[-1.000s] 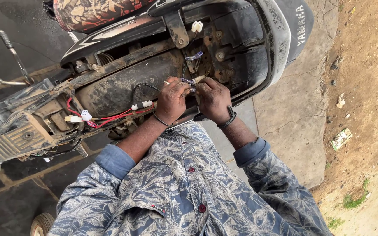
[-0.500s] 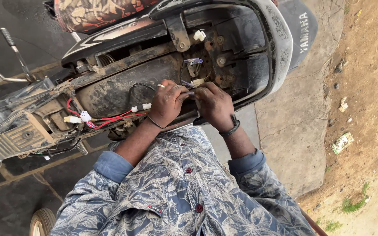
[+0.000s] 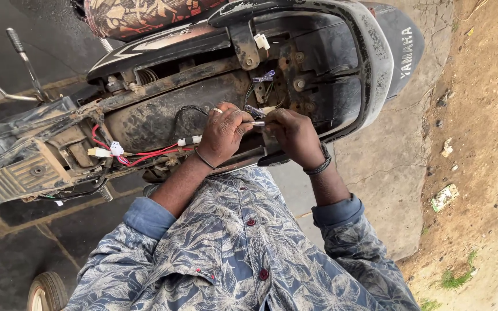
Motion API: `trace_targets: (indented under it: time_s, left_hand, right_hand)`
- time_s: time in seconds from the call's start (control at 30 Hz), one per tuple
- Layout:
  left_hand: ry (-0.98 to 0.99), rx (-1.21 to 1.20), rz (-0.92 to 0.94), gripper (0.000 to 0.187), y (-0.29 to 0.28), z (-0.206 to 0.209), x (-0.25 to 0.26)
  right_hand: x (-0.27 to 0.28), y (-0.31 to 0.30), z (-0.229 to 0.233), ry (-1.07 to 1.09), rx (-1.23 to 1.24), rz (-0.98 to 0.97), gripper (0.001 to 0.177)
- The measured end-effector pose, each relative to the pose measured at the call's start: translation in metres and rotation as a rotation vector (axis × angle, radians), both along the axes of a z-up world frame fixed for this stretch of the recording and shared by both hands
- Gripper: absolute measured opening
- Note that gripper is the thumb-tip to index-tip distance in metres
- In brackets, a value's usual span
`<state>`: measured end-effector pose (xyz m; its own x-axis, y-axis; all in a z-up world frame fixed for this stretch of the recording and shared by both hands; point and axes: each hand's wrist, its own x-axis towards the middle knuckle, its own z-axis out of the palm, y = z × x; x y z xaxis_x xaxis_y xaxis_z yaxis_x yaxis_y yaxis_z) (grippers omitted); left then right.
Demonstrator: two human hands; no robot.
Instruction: The recorder is connecting and organizing electrical wires and connectors under the seat of a motorcycle.
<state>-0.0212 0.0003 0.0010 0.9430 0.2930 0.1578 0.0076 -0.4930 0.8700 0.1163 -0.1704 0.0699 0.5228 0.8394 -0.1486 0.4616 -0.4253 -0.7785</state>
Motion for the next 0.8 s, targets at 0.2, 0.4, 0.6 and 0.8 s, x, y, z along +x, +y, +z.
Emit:
trace_targets:
  time_s: [0.2, 0.4, 0.6, 0.8]
  left_hand:
    - [-0.002, 0.111, -0.057, 0.024, -0.002, -0.004, 0.005]
    - [0.032, 0.043, -0.036, 0.018, -0.009, -0.007, 0.005]
    - [0.021, -0.142, 0.020, 0.012, -0.016, -0.012, 0.001]
    - [0.092, -0.264, -0.112, 0.015, -0.013, -0.016, -0.003]
  right_hand:
    - [-0.013, -0.008, -0.015, -0.139, 0.125, -0.082, 0.018]
    - [-0.017, -0.004, -0.011, -0.328, 0.177, -0.067, 0.021]
    - [-0.015, -0.008, -0.016, -0.383, 0.149, -0.016, 0.021]
    - [-0.017, -0.008, -0.017, -0.375, 0.140, -0.025, 0.022]
